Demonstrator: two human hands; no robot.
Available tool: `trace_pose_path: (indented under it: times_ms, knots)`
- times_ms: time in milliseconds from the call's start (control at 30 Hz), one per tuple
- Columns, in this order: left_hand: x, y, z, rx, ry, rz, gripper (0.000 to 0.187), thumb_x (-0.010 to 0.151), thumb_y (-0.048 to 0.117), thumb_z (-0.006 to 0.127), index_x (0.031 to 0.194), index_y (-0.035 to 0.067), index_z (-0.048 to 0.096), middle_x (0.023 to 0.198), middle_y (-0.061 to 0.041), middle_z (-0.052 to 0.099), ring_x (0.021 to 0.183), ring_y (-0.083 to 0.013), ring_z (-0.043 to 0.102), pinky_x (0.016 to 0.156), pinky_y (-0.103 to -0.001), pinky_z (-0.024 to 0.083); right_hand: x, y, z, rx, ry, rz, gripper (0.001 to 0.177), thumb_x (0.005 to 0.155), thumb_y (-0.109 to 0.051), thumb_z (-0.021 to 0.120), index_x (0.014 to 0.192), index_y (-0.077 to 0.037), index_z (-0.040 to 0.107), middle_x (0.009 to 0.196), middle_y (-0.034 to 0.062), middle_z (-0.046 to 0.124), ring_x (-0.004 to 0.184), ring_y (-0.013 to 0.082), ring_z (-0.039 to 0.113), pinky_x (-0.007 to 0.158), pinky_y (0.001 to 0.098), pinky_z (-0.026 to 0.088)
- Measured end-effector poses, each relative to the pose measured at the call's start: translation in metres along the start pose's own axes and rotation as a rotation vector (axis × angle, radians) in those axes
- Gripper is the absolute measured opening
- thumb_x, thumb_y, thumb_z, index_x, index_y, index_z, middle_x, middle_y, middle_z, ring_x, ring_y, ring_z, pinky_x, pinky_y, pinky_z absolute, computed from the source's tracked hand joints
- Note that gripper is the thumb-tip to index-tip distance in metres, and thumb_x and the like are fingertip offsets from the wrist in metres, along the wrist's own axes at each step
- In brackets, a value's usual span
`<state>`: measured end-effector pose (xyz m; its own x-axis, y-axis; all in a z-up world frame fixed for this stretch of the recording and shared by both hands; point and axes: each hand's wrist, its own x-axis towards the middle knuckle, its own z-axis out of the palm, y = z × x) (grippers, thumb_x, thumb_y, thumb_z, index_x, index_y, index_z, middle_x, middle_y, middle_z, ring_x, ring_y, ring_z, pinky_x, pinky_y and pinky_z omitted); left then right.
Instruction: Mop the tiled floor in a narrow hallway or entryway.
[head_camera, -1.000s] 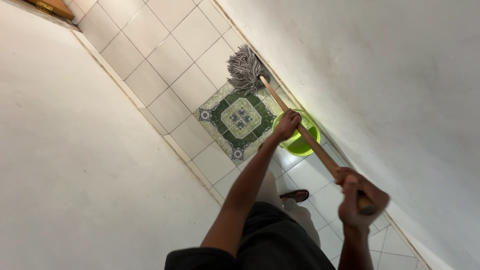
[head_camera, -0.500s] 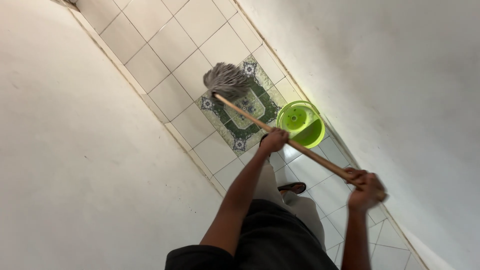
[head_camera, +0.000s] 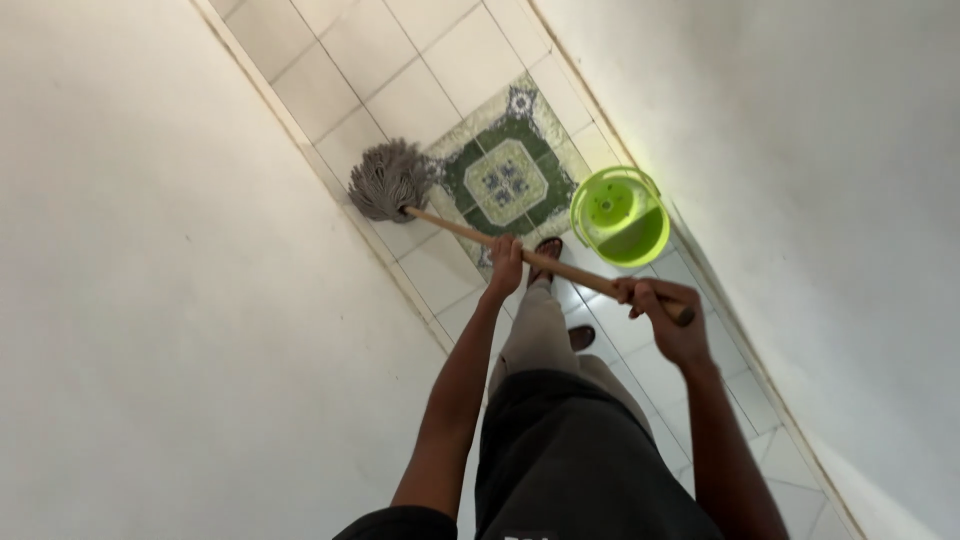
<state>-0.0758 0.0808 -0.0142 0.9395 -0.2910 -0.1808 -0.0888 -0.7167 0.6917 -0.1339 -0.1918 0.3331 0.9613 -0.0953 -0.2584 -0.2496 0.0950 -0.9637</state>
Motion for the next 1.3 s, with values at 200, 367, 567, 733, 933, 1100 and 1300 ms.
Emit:
trace_pose_path:
  times_ms: [200, 367, 567, 733, 933, 1100, 1300]
  knots:
    - [-0.023, 0.124, 0.011, -1.619, 0.277, -0.562, 0.032, 0.102, 0.017, 0.043, 0.134, 0.022, 0.045, 0.126, -0.015, 0.041, 0.119, -0.0367, 0.043, 0.111, -0.052, 0.037, -0.054, -0.095, -0.009, -0.335, -0.265, -0.15, 0.021, 0.103, -0.014, 0.062, 0.093, 0.001, 0.072, 0.096, 0.0095, 0.077, 0.111, 0.0248, 0.073, 0.093, 0.0355, 0.058]
    - [-0.049, 0.119, 0.064, -0.918, 0.36, -0.078, 0.034, 0.111, 0.027, 0.033, 0.13, 0.004, 0.051, 0.156, -0.022, 0.037, 0.15, -0.0363, 0.029, 0.125, -0.042, 0.019, -0.129, -0.106, 0.017, -0.572, -0.305, -0.14, 0.014, 0.094, -0.017, 0.07, 0.088, -0.004, 0.073, 0.092, 0.0066, 0.078, 0.108, 0.0242, 0.075, 0.088, 0.0362, 0.061]
    - [-0.063, 0.102, 0.074, -0.841, 0.132, 0.057, 0.036, 0.109, 0.027, 0.031, 0.121, 0.003, 0.055, 0.157, -0.023, 0.039, 0.149, -0.0375, 0.034, 0.123, -0.044, 0.026, -0.195, -0.076, 0.061, -0.863, -0.3, -0.142, 0.012, 0.088, -0.02, 0.074, 0.085, -0.008, 0.075, 0.096, 0.0047, 0.079, 0.113, 0.0223, 0.073, 0.082, 0.036, 0.061]
    - [-0.074, 0.128, 0.062, -0.86, -0.132, -0.119, 0.035, 0.106, 0.028, 0.028, 0.1, 0.005, 0.053, 0.141, -0.022, 0.049, 0.12, -0.0356, 0.052, 0.106, -0.045, 0.047, -0.217, -0.06, 0.069, -0.838, -0.156, -0.337, 0.009, 0.088, -0.014, 0.072, 0.085, -0.006, 0.076, 0.091, 0.0093, 0.077, 0.104, 0.0259, 0.075, 0.083, 0.0362, 0.062]
    - [-0.09, 0.174, 0.043, -0.655, -0.122, -0.006, 0.04, 0.104, 0.029, 0.031, 0.091, 0.001, 0.057, 0.104, -0.018, 0.057, 0.092, -0.035, 0.057, 0.088, -0.044, 0.05, -0.211, -0.063, 0.034, -0.57, 0.196, -0.38, 0.022, 0.105, -0.004, 0.059, 0.088, 0.003, 0.071, 0.084, 0.0148, 0.073, 0.079, 0.0223, 0.073, 0.072, 0.0316, 0.059]
    - [-0.098, 0.185, 0.043, -0.411, -0.241, 0.227, 0.042, 0.109, 0.03, 0.032, 0.093, 0.001, 0.058, 0.096, -0.019, 0.063, 0.102, -0.0389, 0.058, 0.097, -0.048, 0.047, -0.197, -0.04, -0.017, -0.35, 0.399, -0.557, 0.049, 0.118, -0.003, 0.049, 0.07, 0.003, 0.055, 0.062, 0.014, 0.058, 0.063, 0.0243, 0.07, 0.064, 0.0349, 0.062]
    - [-0.142, 0.172, 0.025, -0.189, -0.525, 0.01, 0.045, 0.107, 0.038, 0.035, 0.109, 0.008, 0.068, 0.111, -0.019, 0.068, 0.112, -0.0386, 0.059, 0.098, -0.05, 0.049, -0.218, 0.042, -0.034, -0.092, 0.866, -0.608, 0.042, 0.119, -0.009, 0.046, 0.078, -0.008, 0.035, 0.058, 0.006, 0.043, 0.047, 0.0189, 0.052, 0.05, 0.0364, 0.053]
